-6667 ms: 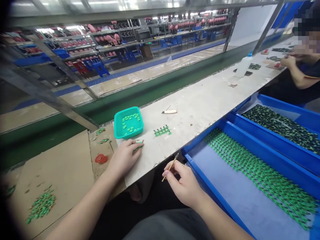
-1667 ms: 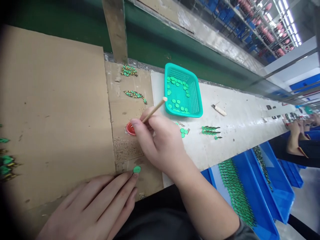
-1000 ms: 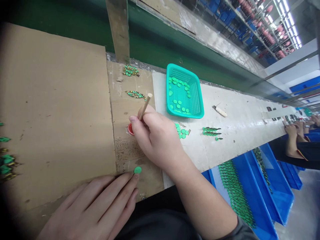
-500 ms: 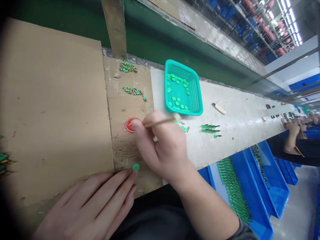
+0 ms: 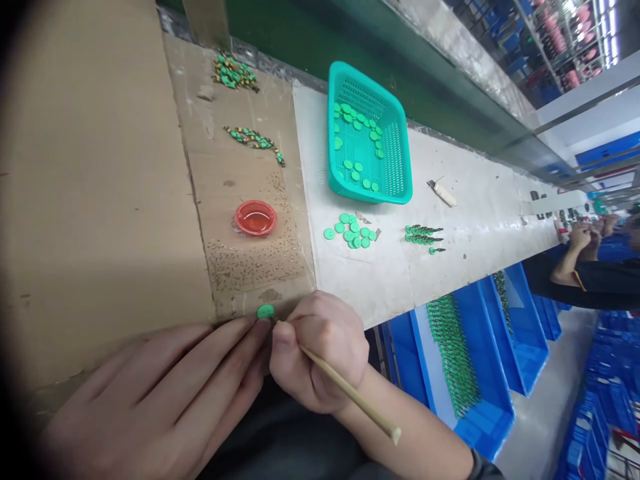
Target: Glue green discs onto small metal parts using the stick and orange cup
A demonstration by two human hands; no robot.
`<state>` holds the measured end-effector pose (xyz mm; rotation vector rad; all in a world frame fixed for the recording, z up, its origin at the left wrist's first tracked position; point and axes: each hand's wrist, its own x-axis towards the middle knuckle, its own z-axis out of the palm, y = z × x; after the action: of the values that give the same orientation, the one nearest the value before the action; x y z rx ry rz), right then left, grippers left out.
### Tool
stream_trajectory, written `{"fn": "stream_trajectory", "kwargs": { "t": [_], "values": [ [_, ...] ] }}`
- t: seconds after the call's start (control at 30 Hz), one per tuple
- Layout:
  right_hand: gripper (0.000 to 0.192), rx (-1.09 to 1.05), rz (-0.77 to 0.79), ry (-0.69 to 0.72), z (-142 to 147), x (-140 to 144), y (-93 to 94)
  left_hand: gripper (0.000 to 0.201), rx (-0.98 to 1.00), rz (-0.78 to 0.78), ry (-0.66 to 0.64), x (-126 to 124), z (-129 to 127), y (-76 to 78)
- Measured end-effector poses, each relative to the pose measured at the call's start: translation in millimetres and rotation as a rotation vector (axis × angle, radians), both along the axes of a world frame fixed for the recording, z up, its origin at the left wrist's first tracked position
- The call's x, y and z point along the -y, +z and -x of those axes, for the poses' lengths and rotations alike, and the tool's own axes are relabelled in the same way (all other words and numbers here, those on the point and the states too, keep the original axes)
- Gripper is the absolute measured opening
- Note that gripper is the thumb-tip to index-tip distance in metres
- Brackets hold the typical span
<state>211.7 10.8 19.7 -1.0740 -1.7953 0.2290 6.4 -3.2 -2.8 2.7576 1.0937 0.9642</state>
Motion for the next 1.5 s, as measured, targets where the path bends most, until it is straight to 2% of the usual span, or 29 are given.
{"fn": "stream_trajectory", "kwargs": {
  "t": [0.57, 0.7, 0.8, 0.93, 1.03, 1.13, 1.2, 1.27, 1.37, 1.43, 1.5],
  "values": [
    [0.019, -0.024, 0.086, 0.029, 1, 0, 2.5, 0.028, -0.008, 0.013, -0.005, 1, 0, -1.9],
    [0.018, 0.052, 0.083, 0.05, -1, 1, 4.9, 0.026, -0.006, 0.013, -0.022, 0, 1, 0.0],
    [0.019, 0.157, 0.031, 0.056, -1, 2, 4.5, 0.026, -0.002, -0.015, -0.027, -2, 1, 2.1],
    [0.021, 0.184, -0.053, 0.036, 0, 3, 5.2, 0.028, -0.018, -0.033, -0.03, -4, 0, 2.5],
    [0.019, 0.164, 0.04, 0.036, -2, 5, 8.5, 0.025, -0.023, -0.04, -0.03, -5, 0, 2.0],
    [0.016, 0.019, 0.092, -0.013, -7, 10, 9.0, 0.022, -0.015, -0.038, -0.022, -7, 0, 2.2],
    [0.021, -0.081, 0.104, -0.059, -11, 14, 7.3, 0.022, -0.015, -0.036, -0.028, -8, 0, 3.1],
    [0.029, -0.086, 0.186, -0.072, -16, 16, 6.2, 0.022, -0.027, -0.036, -0.024, -9, -1, 5.3],
    [0.04, 0.064, 0.272, 0.064, -23, 12, 8.3, 0.018, -0.029, -0.015, 0.004, -8, -5, 11.9],
    [0.039, 0.173, 0.238, 0.177, -25, 7, 9.8, 0.018, -0.006, 0.022, 0.016, -6, -9, 16.0],
    [0.034, 0.229, 0.232, 0.225, -27, 3, 8.0, 0.019, 0.018, 0.065, 0.037, -4, -12, 17.0]
  ]
}}
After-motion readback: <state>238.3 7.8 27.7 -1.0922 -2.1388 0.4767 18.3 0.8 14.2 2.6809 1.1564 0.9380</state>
